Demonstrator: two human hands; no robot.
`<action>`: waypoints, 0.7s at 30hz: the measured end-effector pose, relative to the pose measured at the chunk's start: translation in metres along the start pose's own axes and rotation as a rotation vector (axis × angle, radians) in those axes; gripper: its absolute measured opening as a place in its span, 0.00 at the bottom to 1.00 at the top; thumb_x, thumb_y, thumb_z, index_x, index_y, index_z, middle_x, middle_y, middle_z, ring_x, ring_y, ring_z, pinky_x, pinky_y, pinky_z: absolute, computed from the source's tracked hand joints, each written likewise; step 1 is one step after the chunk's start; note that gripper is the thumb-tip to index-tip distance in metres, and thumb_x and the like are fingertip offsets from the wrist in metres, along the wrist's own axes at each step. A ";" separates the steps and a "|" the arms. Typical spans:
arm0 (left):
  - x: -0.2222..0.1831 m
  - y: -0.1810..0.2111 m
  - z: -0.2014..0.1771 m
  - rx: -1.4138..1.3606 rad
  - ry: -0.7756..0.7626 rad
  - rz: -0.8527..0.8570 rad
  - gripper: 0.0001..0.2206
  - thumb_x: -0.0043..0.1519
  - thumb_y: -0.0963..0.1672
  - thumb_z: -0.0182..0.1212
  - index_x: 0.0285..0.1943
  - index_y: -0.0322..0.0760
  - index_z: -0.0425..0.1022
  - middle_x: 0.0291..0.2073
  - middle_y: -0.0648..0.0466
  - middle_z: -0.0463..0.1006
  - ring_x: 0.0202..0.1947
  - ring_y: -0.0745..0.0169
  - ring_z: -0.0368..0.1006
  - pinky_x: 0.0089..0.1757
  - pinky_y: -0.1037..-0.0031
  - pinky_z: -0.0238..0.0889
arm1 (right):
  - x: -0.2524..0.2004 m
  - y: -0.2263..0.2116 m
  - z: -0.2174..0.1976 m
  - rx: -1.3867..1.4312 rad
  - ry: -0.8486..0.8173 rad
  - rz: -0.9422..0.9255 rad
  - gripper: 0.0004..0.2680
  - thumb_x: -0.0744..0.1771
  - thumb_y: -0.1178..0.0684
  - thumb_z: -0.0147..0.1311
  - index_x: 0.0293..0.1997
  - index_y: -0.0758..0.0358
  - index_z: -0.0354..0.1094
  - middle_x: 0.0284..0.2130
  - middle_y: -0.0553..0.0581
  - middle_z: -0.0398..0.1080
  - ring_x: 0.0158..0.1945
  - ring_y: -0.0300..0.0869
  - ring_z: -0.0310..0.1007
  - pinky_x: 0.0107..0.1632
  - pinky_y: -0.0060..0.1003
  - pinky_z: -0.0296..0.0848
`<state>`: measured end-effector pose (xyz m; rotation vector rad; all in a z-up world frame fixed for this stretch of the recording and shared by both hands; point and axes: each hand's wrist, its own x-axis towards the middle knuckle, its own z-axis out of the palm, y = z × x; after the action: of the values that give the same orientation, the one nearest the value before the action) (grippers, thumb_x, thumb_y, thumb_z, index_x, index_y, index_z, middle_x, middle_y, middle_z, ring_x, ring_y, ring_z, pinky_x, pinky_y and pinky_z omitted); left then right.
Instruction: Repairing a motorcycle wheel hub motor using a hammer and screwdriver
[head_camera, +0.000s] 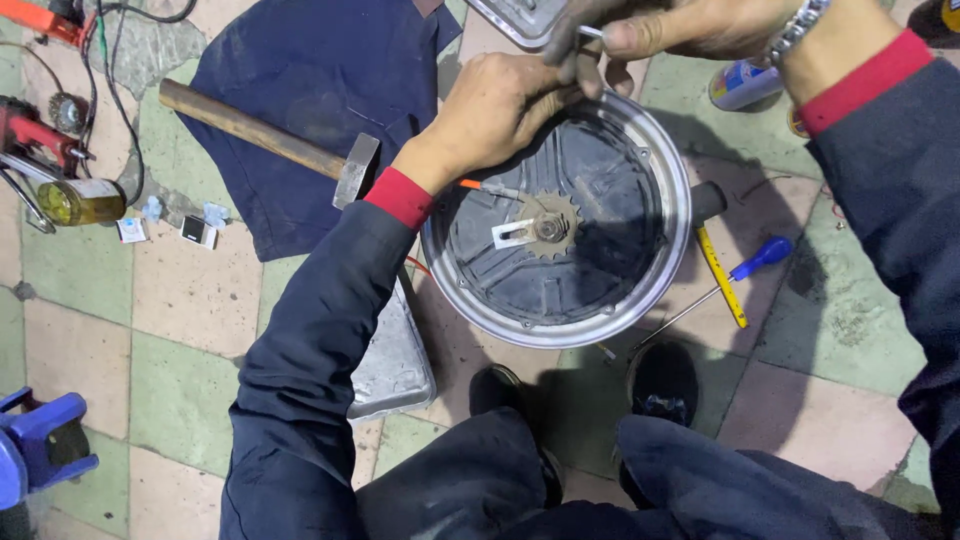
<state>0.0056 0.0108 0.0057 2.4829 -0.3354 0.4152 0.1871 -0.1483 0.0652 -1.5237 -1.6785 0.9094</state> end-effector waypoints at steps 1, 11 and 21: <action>0.000 -0.001 0.001 -0.011 -0.007 -0.004 0.11 0.71 0.46 0.55 0.38 0.35 0.72 0.29 0.44 0.79 0.29 0.32 0.72 0.28 0.53 0.58 | 0.003 0.005 0.000 0.075 -0.050 -0.001 0.10 0.70 0.49 0.49 0.51 0.66 0.67 0.40 0.57 0.71 0.43 0.42 0.71 0.51 0.38 0.71; -0.006 0.001 -0.006 -0.034 -0.063 0.026 0.10 0.72 0.46 0.53 0.43 0.37 0.76 0.35 0.52 0.80 0.33 0.40 0.75 0.29 0.55 0.62 | 0.011 0.024 0.008 0.338 -0.225 -0.072 0.16 0.60 0.54 0.63 0.52 0.66 0.70 0.39 0.56 0.76 0.41 0.39 0.79 0.48 0.31 0.81; -0.006 -0.009 -0.001 -0.004 -0.013 0.043 0.05 0.67 0.40 0.57 0.38 0.32 0.73 0.31 0.46 0.78 0.31 0.39 0.73 0.32 0.55 0.61 | -0.001 -0.016 0.034 -0.215 0.343 0.016 0.16 0.71 0.38 0.67 0.48 0.63 0.75 0.42 0.53 0.76 0.43 0.42 0.75 0.44 0.36 0.70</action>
<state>0.0032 0.0189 -0.0004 2.4794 -0.3954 0.4163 0.1498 -0.1524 0.0605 -1.7248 -1.5492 0.4504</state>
